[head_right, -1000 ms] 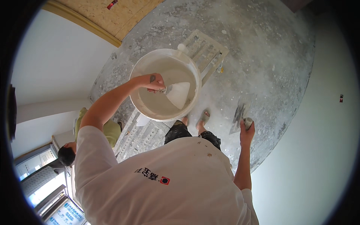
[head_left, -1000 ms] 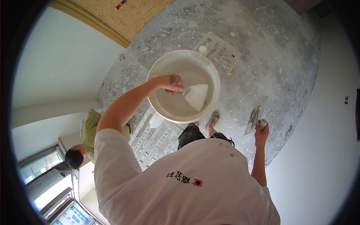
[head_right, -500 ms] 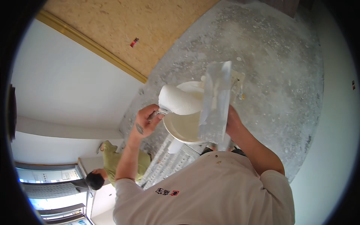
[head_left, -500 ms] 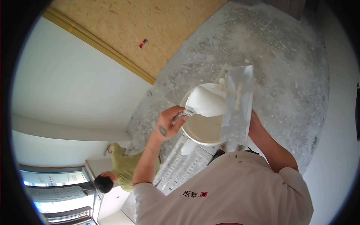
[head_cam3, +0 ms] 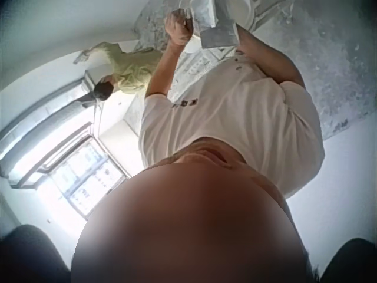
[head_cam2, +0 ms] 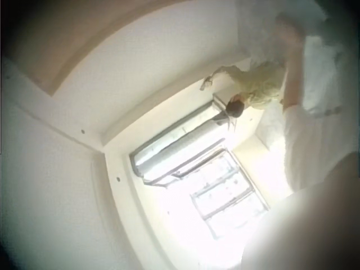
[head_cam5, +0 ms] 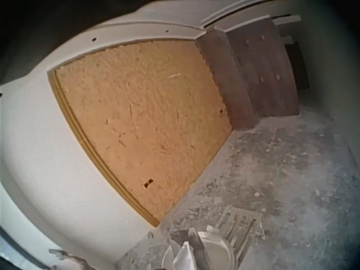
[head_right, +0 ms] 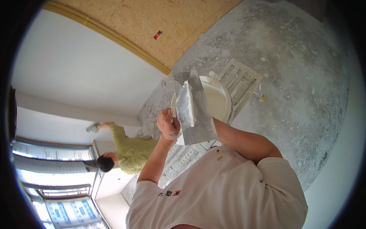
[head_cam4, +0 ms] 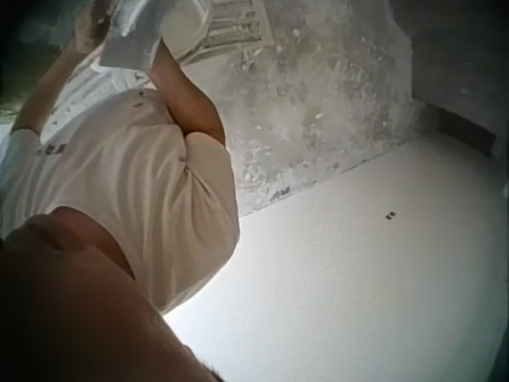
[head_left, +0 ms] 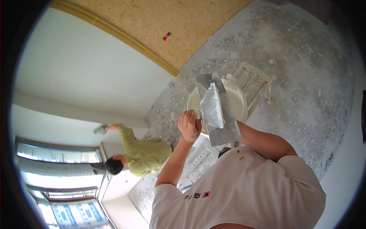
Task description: Applying plaster to the walls using a trowel and putty knife.
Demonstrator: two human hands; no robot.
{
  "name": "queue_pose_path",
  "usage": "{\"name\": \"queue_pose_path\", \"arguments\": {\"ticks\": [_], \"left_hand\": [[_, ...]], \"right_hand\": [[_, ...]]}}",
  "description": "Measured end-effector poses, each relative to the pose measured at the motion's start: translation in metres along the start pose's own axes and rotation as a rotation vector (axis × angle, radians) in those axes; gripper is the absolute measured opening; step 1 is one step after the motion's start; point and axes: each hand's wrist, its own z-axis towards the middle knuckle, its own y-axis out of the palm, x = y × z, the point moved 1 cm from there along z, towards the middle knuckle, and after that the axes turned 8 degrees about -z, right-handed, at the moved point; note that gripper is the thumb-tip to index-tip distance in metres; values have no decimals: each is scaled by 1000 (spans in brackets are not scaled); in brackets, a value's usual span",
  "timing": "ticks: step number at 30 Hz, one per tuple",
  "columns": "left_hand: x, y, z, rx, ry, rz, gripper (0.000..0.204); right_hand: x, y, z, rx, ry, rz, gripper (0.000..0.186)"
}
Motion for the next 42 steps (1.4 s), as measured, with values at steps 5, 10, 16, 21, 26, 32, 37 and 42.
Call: {"name": "queue_pose_path", "arguments": {"ticks": [5,10,16,21,26,32,37,42], "left_hand": [[51,-4,-10,-62,-102,207,45],[117,-31,-36,-234,-212,304,31],[223,-45,-100,117,-992,418,16],[310,-51,-115,720,-1444,-914,22],[384,-56,-164,769,-1448,-968,28],[545,-112,-272,844,-1640,-733,31],[748,-114,-372,1228,-2035,-382,42],[907,-71,-410,1958,-1852,-19,33]], "right_hand": [[9,-73,-61,159,53,78,31],[-9,-151,-101,19,565,94,31],[-23,-88,-85,-431,979,263,39],[40,-68,-97,-520,1191,176,48],[133,-5,-162,-355,1358,-438,50],[237,27,-246,-591,1432,-328,57],[318,76,-333,-531,1782,368,36],[387,133,-400,-421,1730,484,28]]}}
